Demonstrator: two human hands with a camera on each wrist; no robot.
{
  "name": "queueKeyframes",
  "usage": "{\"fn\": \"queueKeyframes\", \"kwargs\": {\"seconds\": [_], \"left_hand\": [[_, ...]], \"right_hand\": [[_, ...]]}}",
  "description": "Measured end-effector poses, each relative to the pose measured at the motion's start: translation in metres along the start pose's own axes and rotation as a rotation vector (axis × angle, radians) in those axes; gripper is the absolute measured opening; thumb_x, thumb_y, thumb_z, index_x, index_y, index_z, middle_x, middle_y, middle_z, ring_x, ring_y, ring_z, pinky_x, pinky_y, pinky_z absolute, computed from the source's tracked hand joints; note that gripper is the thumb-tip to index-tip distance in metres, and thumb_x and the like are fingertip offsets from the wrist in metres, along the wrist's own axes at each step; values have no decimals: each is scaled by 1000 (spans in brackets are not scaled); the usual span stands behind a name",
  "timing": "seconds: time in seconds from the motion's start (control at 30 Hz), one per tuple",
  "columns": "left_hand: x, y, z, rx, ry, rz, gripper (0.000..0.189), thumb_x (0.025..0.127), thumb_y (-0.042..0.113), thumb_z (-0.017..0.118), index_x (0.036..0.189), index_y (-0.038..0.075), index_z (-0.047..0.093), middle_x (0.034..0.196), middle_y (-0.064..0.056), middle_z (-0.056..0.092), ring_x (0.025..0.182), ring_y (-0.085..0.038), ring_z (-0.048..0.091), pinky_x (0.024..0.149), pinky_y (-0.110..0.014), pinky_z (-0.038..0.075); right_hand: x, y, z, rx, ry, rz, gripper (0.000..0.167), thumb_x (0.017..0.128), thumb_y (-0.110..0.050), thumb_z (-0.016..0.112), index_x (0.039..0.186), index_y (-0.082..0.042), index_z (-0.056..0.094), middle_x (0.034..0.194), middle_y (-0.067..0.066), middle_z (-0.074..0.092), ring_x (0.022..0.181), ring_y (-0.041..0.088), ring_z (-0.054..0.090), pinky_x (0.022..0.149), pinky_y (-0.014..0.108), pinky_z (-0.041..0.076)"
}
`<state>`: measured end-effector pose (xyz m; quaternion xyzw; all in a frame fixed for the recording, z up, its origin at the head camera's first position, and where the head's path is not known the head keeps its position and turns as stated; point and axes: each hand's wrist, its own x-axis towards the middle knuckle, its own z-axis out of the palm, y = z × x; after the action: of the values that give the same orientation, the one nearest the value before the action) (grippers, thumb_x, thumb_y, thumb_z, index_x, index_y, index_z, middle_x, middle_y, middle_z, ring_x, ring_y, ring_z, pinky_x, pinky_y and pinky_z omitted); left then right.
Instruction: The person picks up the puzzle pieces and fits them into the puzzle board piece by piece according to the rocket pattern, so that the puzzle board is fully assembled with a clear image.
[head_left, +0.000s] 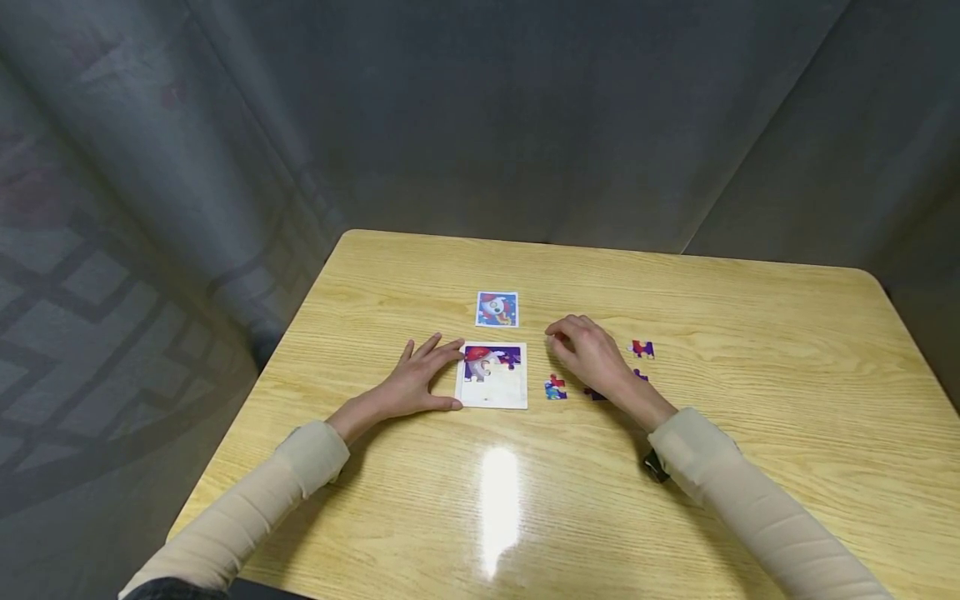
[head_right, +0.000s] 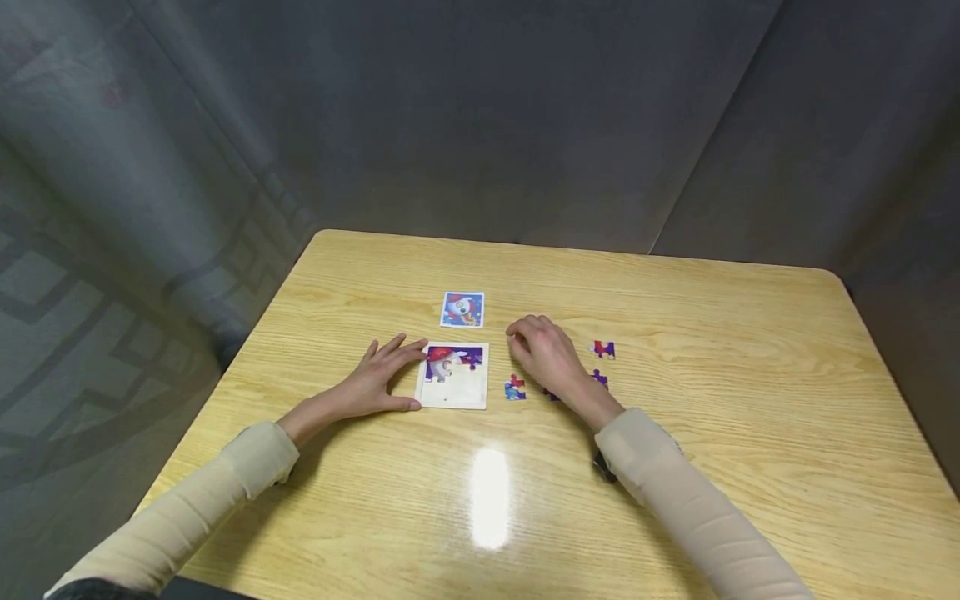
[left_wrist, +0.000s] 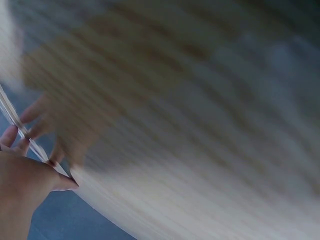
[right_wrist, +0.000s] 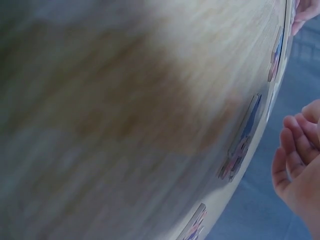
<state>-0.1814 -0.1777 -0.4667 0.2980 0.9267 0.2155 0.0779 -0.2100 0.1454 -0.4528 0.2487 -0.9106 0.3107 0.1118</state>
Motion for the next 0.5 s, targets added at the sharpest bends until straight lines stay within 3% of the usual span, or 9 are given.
{"fn": "queueKeyframes", "kwargs": {"seconds": [0.5], "left_hand": [[0, 2, -1, 1, -11, -7, 78, 81, 51, 72, 143, 16, 42, 158, -1, 25, 147, -33, 7, 110, -65, 0]], "right_hand": [[-1, 0, 0, 18, -43, 31, 15, 93, -14, 64, 101, -3, 70, 102, 12, 69, 95, 26, 63, 81, 42, 52]]}}
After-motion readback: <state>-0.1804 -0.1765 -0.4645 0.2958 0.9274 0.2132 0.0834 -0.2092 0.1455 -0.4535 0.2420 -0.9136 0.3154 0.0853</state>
